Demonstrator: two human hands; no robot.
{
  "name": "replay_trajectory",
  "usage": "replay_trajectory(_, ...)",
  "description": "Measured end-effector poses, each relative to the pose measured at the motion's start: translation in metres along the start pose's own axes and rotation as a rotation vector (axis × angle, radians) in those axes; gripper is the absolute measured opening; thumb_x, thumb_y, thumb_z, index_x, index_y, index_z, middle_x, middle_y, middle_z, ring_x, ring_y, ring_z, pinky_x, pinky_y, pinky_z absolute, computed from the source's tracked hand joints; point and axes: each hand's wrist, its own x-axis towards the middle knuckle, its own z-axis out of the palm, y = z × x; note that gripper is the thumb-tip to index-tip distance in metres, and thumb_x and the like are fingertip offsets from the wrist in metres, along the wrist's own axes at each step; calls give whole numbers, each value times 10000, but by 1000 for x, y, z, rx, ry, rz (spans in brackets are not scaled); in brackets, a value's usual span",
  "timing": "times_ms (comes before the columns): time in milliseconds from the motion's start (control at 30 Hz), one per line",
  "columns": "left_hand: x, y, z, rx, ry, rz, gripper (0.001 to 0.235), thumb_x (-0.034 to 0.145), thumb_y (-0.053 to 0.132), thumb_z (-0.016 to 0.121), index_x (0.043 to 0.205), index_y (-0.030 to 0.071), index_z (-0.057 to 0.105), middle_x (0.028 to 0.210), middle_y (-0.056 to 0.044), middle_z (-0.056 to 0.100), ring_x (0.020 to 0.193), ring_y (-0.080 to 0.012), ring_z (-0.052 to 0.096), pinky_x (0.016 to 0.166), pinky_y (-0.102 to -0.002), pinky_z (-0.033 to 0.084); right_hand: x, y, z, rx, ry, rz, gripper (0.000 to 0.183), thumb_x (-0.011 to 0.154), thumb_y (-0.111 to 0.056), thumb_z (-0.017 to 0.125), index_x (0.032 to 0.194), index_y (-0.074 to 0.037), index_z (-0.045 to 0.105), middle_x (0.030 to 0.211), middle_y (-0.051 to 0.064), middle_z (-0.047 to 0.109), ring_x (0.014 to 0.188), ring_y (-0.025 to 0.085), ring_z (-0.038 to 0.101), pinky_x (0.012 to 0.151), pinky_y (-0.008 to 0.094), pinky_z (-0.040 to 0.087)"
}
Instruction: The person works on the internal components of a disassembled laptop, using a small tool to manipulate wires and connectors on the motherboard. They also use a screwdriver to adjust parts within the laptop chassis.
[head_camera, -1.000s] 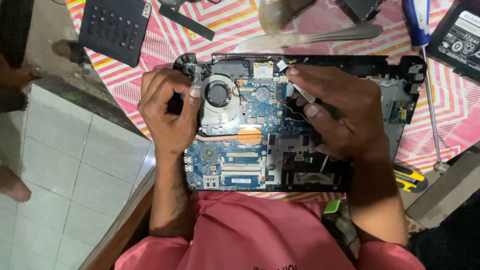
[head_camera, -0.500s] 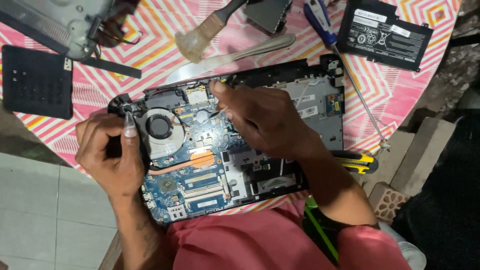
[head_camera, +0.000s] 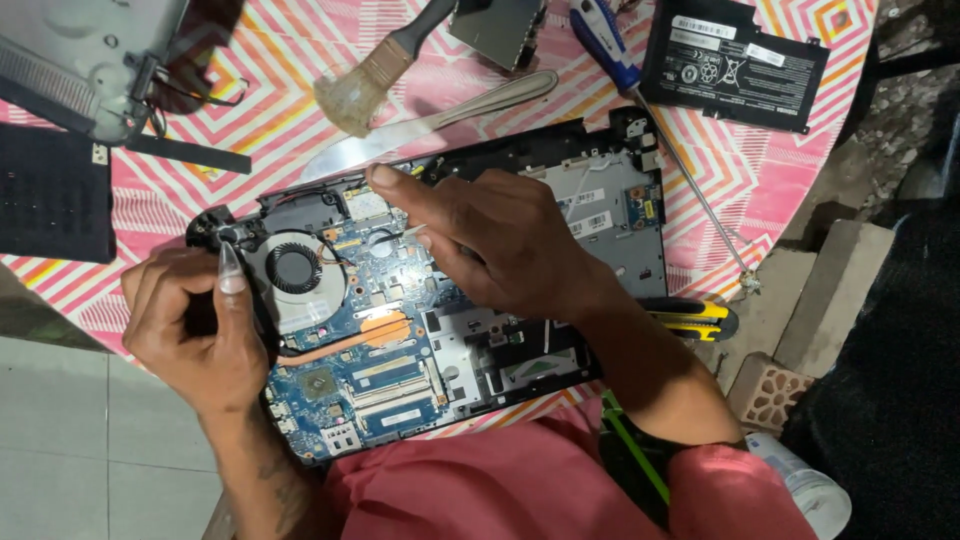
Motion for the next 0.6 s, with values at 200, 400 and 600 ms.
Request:
replay_trajectory(200,-1,-1,-1,7,-4,-10,260,1111,40,621,875,-54,565,914,-189,600,963,-355,517,941,-474,431,2,-2,-3,-3,-31,37,580,1079,10,687,1538,-108,353,1398,43,713,895,176,714,766,354,494)
replay_trajectory(400,-2,-3,0,13,5,-9,259,1109,61,624,880,-45,567,915,-181,607,961,-351,533,930,-462,416,2,-2,-2,8,1,47,585,1090,-30,676,1561,-132,344,1161,37,776,873,179,698,782,352,502)
replay_trajectory(600,0,0,-1,30,9,-8,272,1100,78,618,857,-33,568,902,-166,620,938,-342,552,915,-444,415,7,-5,-2,-7,-44,82,535,1059,-42,666,1515,-110,395,1323,50,741,949,171,727,765,344,479)
